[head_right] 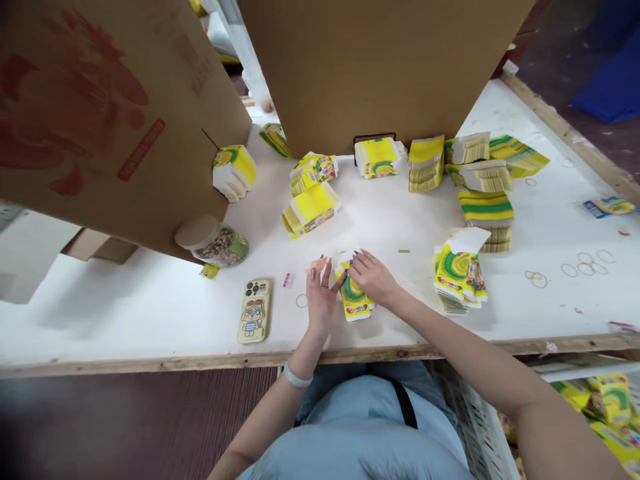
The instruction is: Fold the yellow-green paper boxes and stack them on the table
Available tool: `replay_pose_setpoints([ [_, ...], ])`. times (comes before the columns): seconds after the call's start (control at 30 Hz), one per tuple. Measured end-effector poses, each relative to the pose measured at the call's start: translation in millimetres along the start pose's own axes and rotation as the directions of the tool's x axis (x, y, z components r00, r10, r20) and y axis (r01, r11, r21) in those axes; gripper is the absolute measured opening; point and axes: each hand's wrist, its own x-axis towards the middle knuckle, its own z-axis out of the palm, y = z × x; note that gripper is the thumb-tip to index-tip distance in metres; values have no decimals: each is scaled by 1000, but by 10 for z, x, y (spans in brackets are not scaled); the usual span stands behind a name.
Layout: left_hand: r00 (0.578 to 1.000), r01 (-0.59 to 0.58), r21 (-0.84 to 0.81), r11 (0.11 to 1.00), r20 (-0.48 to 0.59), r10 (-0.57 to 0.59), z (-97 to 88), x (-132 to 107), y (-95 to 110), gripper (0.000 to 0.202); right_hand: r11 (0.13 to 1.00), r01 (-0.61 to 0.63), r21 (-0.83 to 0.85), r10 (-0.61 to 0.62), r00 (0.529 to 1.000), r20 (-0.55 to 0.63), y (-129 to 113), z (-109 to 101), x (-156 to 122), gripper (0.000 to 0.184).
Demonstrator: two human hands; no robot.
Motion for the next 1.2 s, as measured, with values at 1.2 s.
replay_pose_setpoints([
  [1.2,971,-143,175,974,214,104,98,491,-82,43,818,-471,330,572,614,-544,1318,-1632,-690,40],
])
